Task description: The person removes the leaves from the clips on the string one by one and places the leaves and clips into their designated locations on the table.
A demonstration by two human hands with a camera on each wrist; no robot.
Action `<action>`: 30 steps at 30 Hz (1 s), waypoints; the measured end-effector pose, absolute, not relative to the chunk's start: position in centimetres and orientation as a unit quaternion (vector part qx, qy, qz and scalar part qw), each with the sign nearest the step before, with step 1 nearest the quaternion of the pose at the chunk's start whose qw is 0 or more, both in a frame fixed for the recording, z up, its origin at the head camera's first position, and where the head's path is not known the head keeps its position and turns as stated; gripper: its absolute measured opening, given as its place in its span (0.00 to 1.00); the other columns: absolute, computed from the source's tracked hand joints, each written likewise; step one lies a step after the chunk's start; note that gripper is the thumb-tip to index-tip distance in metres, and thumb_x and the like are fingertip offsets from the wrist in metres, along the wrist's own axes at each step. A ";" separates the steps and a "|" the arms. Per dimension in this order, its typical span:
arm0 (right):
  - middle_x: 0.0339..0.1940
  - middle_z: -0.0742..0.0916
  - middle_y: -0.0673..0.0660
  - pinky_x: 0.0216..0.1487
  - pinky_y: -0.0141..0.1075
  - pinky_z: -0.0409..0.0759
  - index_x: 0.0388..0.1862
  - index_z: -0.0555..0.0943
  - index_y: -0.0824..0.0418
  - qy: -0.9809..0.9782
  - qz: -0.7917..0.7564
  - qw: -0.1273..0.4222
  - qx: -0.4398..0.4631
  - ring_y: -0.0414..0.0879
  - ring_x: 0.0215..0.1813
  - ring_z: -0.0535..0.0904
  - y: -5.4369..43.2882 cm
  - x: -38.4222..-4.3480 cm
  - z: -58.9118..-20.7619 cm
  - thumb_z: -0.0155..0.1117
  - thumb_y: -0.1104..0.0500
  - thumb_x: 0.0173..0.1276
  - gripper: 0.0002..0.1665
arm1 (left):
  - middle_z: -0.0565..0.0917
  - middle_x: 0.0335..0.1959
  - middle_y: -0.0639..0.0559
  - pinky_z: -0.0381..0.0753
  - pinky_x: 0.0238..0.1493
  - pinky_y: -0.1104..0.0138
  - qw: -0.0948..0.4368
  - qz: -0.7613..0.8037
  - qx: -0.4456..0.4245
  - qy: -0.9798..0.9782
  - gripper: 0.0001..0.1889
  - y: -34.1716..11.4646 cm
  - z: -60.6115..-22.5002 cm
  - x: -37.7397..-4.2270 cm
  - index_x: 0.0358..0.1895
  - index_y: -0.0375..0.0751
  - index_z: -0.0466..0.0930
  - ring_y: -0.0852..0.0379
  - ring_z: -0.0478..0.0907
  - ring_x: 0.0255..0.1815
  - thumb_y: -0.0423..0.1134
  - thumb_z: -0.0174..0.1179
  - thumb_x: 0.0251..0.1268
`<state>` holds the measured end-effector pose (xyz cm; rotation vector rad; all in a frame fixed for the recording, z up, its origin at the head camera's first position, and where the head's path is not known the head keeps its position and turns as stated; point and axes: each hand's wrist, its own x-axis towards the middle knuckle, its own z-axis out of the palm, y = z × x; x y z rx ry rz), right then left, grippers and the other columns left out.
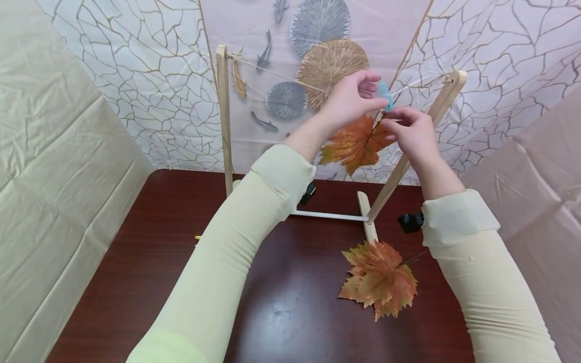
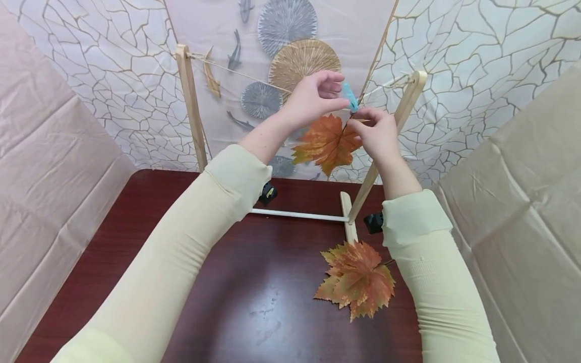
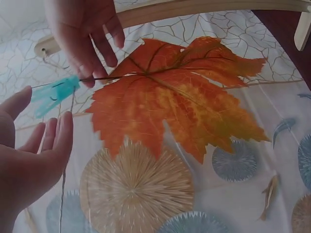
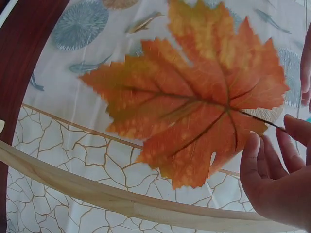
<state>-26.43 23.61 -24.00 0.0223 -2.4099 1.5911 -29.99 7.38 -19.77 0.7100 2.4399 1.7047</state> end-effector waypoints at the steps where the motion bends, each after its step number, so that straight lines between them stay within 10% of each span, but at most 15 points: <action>1: 0.26 0.81 0.36 0.30 0.21 0.77 0.37 0.82 0.57 -0.824 0.551 0.131 0.010 0.30 0.29 0.76 23.6 -26.4 -24.0 0.62 0.61 0.63 0.04 | 0.77 0.57 0.52 0.72 0.50 0.81 0.038 0.553 0.230 0.800 0.29 7.6 -19.7 -30.0 0.63 0.45 0.69 0.62 0.74 0.58 0.42 0.65 0.57; 8: 0.19 0.80 0.33 0.32 0.21 0.73 0.21 0.80 0.44 -0.832 0.532 0.157 0.013 0.29 0.28 0.73 23.6 -26.3 -24.1 0.64 0.58 0.62 0.12 | 0.81 0.51 0.52 0.72 0.45 0.83 0.014 0.544 0.239 0.804 0.23 8.6 -19.4 -29.7 0.56 0.43 0.74 0.64 0.77 0.51 0.42 0.66 0.56; 30: 0.18 0.80 0.30 0.31 0.21 0.72 0.27 0.83 0.49 -0.871 0.473 0.133 0.014 0.28 0.27 0.74 23.8 -25.6 -24.9 0.65 0.54 0.62 0.05 | 0.84 0.42 0.44 0.79 0.40 0.78 -0.046 0.675 0.250 0.692 0.13 6.1 -19.2 -29.4 0.48 0.34 0.79 0.58 0.82 0.39 0.34 0.62 0.59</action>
